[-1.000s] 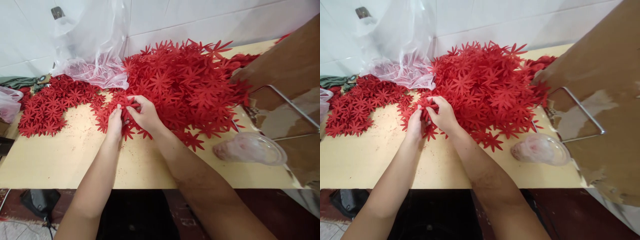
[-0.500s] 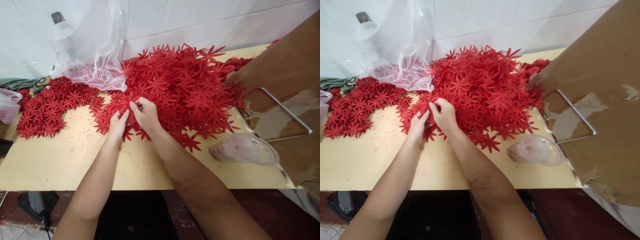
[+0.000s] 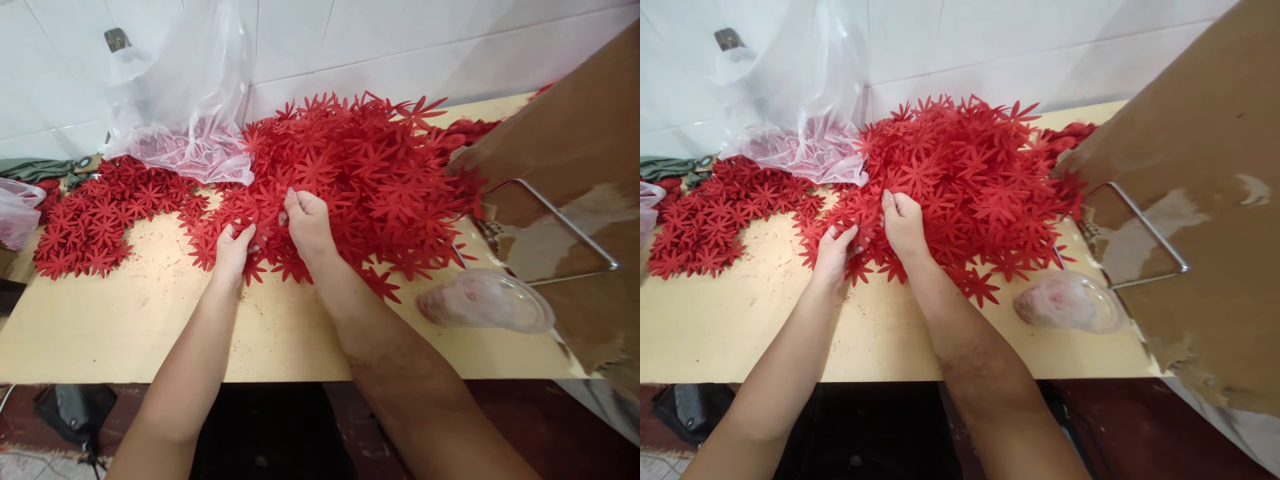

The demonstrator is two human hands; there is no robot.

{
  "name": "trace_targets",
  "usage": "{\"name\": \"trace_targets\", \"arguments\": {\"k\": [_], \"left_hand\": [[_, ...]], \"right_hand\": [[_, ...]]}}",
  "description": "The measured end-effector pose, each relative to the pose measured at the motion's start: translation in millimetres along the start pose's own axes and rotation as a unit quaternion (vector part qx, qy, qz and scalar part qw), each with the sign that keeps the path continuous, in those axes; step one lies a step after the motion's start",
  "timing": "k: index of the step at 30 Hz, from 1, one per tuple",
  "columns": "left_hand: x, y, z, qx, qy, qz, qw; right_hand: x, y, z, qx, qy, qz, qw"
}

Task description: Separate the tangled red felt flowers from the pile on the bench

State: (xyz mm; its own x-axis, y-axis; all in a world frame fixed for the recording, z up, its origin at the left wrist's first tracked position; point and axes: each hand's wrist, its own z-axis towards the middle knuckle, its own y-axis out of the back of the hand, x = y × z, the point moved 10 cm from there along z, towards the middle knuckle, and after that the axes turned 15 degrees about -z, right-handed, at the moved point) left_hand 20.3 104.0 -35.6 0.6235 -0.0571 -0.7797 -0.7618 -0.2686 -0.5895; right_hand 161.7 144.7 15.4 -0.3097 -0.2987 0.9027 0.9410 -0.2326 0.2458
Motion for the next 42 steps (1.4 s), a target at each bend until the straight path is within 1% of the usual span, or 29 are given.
{"name": "trace_targets", "arguments": {"k": [3, 7, 13, 17, 20, 23, 25, 27, 29, 32, 35, 37, 39, 42], "left_hand": [[-2, 2.7, 0, -0.014, 0.000, -0.019, 1.000], [-3, 0.5, 0, -0.007, -0.003, -0.046, 0.999], [-4, -1.3, 1, 0.009, -0.020, -0.027, 0.999], [-3, -2.2, 2, 0.019, -0.019, -0.025, 0.999], [-2, -7.3, 0, 0.041, -0.006, -0.037, 0.998], [0, -11.8, -3, 0.054, 0.007, -0.032, 0.998], [-1, -11.6, -4, 0.046, 0.006, -0.024, 0.999], [-5, -8.0, -4, 0.025, -0.006, -0.020, 0.999], [-9, -3.4, -3, 0.003, -0.025, -0.024, 0.999], [-15, 0.0, -1, -0.009, -0.046, -0.030, 0.998], [-17, 1.6, 0, -0.015, -0.048, -0.032, 0.998], [-16, 0.1, 0, -0.006, -0.041, -0.031, 0.999], [-15, -2.8, 0, 0.012, -0.032, -0.026, 0.999], [-11, -5.4, 1, 0.038, -0.010, -0.020, 0.999]], "right_hand": [[2, -3, -2, 0.019, -0.003, 0.000, 1.000], [8, -8, -6, 0.037, -0.001, 0.015, 0.999], [-1, -21, -7, 0.057, -0.021, 0.067, 0.996], [-1, -23, -7, 0.055, -0.022, 0.081, 0.995], [-2, -21, -6, 0.053, -0.030, 0.070, 0.996], [1, -15, -5, 0.034, -0.011, 0.043, 0.998], [6, -9, -5, 0.012, 0.012, -0.001, 1.000], [10, -5, -6, 0.003, 0.024, -0.037, 0.999], [9, -8, -6, 0.024, 0.010, -0.034, 0.999], [4, -13, -8, 0.055, -0.022, -0.001, 0.998], [0, -10, -7, 0.040, -0.036, 0.010, 0.999], [-2, -13, -8, 0.046, -0.047, 0.026, 0.997], [1, -22, -10, 0.090, -0.048, 0.043, 0.994], [14, -35, -16, 0.161, -0.012, 0.051, 0.986]]}}
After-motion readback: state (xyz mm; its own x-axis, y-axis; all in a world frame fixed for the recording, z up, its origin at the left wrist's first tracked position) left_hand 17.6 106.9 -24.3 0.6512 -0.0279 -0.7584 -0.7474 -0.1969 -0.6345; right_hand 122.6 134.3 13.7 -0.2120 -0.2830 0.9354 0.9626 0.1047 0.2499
